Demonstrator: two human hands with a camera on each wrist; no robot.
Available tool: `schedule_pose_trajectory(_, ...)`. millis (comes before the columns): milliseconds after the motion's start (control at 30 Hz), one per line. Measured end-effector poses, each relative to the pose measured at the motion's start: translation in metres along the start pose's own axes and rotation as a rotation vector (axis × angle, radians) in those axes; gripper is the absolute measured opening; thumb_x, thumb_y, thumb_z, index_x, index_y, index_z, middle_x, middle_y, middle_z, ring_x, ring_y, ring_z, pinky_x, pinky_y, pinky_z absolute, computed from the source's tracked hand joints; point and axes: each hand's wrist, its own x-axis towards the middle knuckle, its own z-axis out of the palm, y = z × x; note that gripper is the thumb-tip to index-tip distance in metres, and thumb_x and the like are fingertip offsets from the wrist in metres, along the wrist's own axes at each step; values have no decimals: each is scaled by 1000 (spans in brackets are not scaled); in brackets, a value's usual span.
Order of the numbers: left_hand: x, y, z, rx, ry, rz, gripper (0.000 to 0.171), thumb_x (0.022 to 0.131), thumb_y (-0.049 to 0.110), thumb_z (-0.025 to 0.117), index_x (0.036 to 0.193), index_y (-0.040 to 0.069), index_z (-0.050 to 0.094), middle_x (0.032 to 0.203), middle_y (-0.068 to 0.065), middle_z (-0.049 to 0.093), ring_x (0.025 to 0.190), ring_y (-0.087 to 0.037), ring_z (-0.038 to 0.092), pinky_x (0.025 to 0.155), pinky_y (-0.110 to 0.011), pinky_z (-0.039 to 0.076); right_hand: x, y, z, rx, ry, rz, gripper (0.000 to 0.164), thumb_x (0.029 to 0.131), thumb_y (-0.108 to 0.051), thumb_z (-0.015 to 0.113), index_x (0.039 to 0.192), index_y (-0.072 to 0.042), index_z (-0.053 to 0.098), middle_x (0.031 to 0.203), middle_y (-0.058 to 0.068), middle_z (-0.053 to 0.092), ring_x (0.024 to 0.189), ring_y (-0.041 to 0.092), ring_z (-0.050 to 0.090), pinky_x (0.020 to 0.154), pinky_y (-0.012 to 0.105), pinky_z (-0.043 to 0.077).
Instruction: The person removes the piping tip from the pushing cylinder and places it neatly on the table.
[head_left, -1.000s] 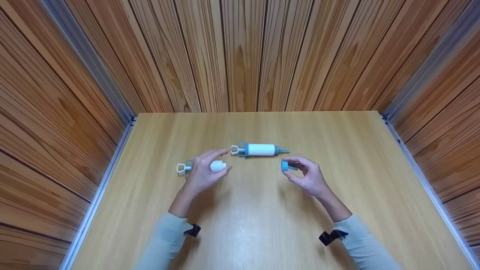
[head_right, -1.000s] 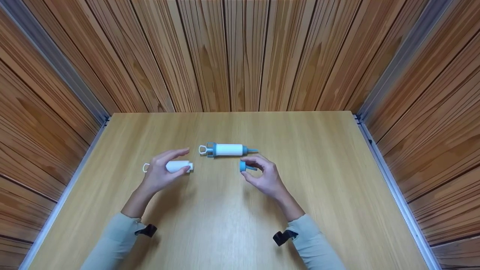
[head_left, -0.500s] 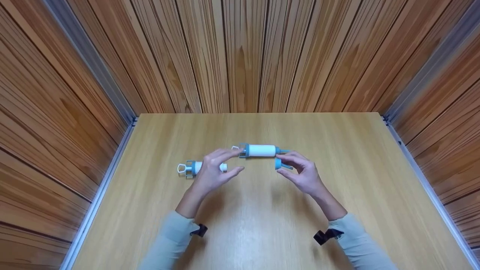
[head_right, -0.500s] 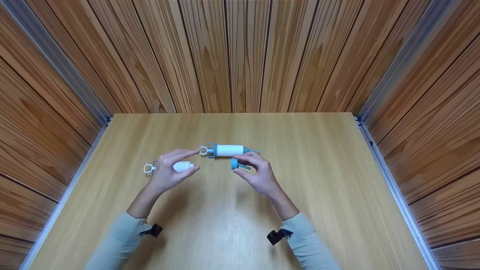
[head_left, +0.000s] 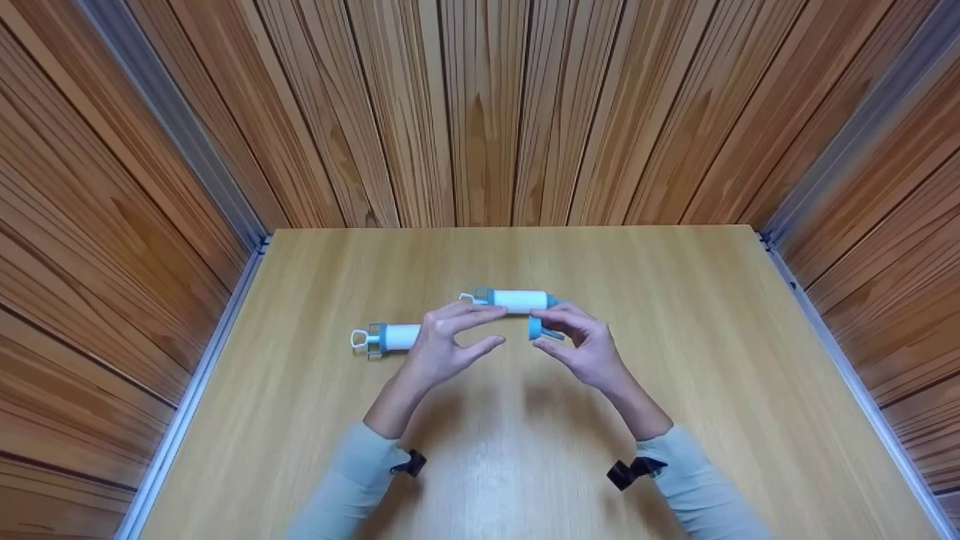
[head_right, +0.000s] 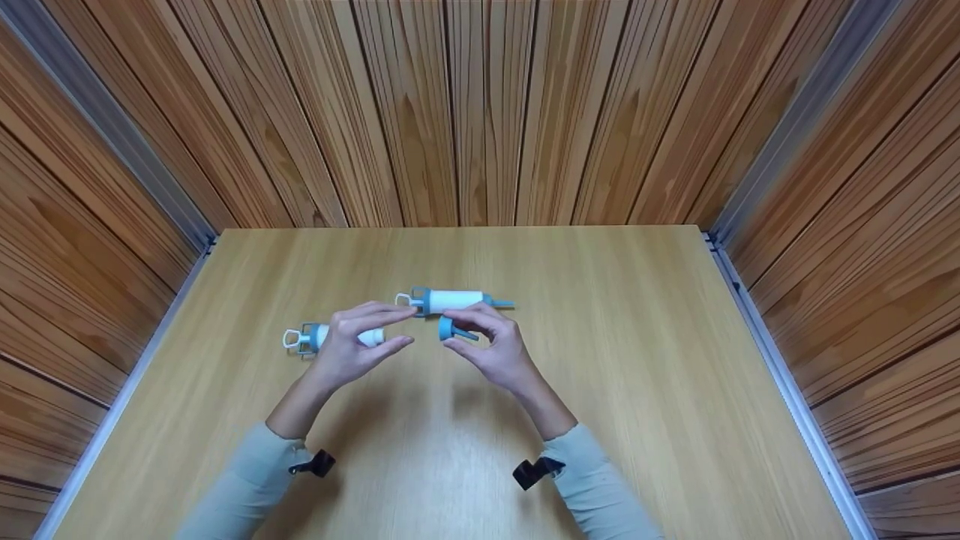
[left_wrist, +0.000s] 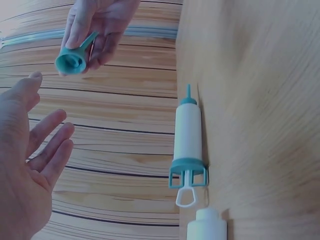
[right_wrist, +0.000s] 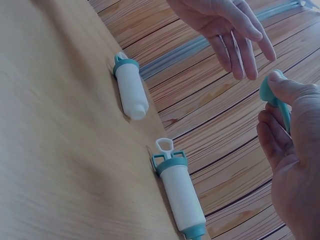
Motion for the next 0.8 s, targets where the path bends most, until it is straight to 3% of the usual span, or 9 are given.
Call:
schedule_pose_trajectory(300,4,3,9,-48,20,75,35,97,13,89,131,8,83,128,-9,86,120,-30,83,107,-47,67,2,0,10,13,-13,-18,46,89,23,78,134,13,73,129,-6,76,120,3,75,109,25,63)
schedule_pose_trajectory(800,5,5,14,-109,21,57,32,94,12,92,124,5,86,122,-9,88,116,-28,85,106,-42,67,3,-1,23,54,-7,-14,43,91,21,77,133,14,73,130,-11,76,120,4,75,107,23,63)
